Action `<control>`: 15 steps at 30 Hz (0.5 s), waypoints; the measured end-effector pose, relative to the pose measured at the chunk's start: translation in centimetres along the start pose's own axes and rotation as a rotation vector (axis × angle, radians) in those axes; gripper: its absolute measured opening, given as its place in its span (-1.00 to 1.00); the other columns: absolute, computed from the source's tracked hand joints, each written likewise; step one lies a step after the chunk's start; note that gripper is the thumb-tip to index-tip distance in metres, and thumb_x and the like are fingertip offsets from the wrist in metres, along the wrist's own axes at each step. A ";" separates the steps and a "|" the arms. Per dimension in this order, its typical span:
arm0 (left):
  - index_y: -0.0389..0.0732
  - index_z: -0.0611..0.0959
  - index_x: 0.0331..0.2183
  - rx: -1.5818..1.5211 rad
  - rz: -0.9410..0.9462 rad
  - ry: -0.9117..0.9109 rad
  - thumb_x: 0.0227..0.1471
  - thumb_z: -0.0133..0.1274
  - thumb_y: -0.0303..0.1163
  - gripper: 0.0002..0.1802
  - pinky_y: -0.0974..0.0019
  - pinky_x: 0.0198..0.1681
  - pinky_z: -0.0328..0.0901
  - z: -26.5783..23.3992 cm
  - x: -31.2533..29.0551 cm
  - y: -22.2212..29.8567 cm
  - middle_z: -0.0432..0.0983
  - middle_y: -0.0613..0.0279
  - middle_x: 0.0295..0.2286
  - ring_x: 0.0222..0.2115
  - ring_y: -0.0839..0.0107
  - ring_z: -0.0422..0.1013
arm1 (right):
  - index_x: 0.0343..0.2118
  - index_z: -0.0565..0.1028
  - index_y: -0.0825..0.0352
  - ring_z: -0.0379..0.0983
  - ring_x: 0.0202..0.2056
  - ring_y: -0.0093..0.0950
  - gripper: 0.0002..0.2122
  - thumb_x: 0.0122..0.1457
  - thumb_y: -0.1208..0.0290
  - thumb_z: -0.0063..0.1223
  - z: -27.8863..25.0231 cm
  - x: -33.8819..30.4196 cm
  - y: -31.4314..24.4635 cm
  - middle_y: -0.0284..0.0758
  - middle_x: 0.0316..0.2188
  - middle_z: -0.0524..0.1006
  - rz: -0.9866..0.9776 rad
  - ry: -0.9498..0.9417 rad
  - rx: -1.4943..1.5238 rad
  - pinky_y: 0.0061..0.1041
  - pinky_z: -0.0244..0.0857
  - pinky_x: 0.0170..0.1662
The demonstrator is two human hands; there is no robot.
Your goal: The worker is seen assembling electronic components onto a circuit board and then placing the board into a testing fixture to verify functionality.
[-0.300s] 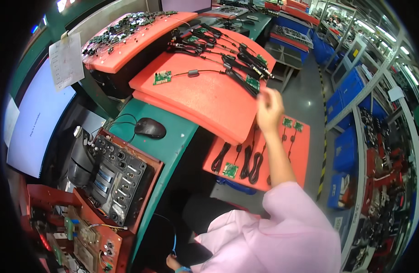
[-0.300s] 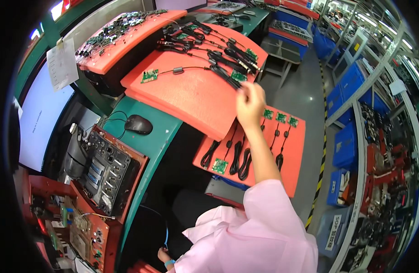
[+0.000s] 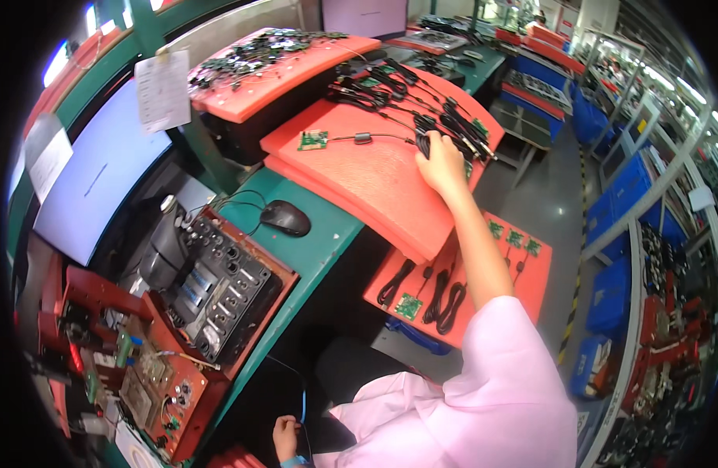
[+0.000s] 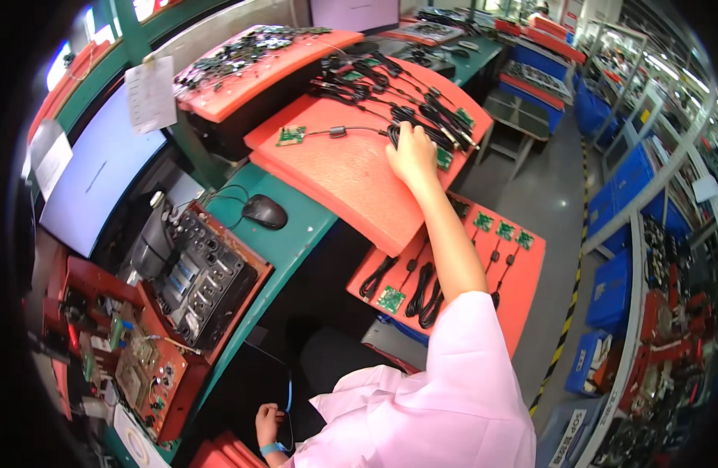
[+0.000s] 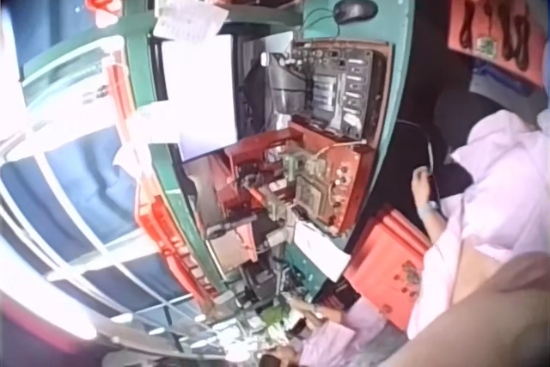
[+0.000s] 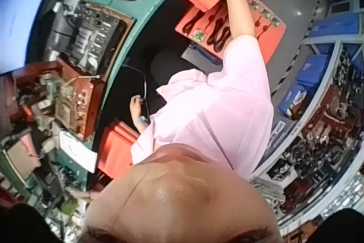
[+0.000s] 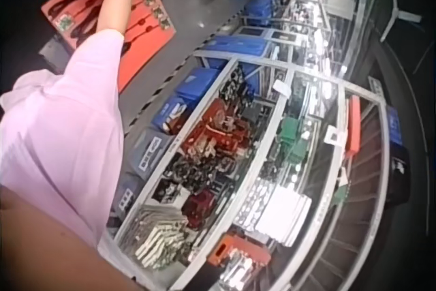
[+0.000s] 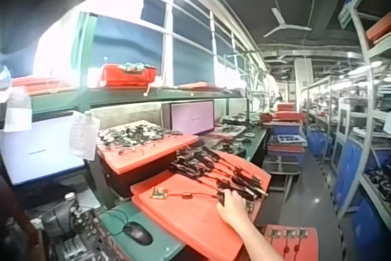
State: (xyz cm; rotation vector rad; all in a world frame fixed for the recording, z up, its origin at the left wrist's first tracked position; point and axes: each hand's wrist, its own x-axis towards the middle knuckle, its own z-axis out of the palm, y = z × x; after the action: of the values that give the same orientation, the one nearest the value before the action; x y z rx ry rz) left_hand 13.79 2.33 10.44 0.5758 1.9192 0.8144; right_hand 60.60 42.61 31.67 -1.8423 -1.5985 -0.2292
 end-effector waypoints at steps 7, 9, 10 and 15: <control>-0.38 0.46 0.01 -0.197 0.503 -0.579 0.13 -0.08 -0.24 -0.50 0.37 -0.09 0.28 1.4 -7.7 16.9 0.55 0.00 -0.23 -0.21 0.30 0.45 | -0.02 0.33 0.35 0.40 -0.21 -0.35 -0.58 0.00 0.48 0.06 -10.2 -8.5 -12.2 -0.21 -0.17 0.44 -0.339 -0.282 1.012 -0.42 0.29 -0.10; -0.36 0.33 0.11 -0.531 0.567 -0.705 0.15 -0.15 -0.15 -0.39 0.29 -0.01 0.25 3.5 -9.1 21.3 0.46 -0.09 -0.09 -0.12 0.23 0.43 | -0.02 0.33 0.35 0.32 -0.14 -0.41 -0.55 -0.03 0.51 0.13 -10.7 -14.2 -15.7 -0.23 -0.13 0.40 -0.409 -0.342 1.227 -0.44 0.26 -0.09; -0.35 0.25 0.17 -0.690 0.548 -0.787 0.16 -0.19 -0.11 -0.34 0.26 0.02 0.25 4.4 -9.6 23.1 0.40 -0.14 -0.02 -0.07 0.19 0.41 | -0.06 0.35 0.34 0.35 -0.24 -0.40 -0.52 -0.11 0.53 0.21 -10.3 -16.8 -17.2 -0.23 -0.23 0.42 -0.523 -0.206 1.160 -0.47 0.29 -0.16; -0.34 0.27 0.12 -0.945 0.403 -0.915 0.10 -0.08 -0.26 -0.40 0.23 0.02 0.27 3.3 -12.8 26.7 0.34 -0.22 0.00 -0.05 0.10 0.39 | -0.39 0.51 0.32 0.31 -0.59 -0.44 -0.79 -0.19 0.59 0.18 -9.6 -28.0 -21.2 -0.31 -0.51 0.43 -0.837 -0.139 1.218 -0.59 0.25 -0.53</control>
State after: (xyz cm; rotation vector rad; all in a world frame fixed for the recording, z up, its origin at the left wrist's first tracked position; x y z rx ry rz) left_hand 23.90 12.42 36.53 0.5767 0.4790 1.2889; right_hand 37.24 14.69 31.65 -0.2457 -1.8600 0.4490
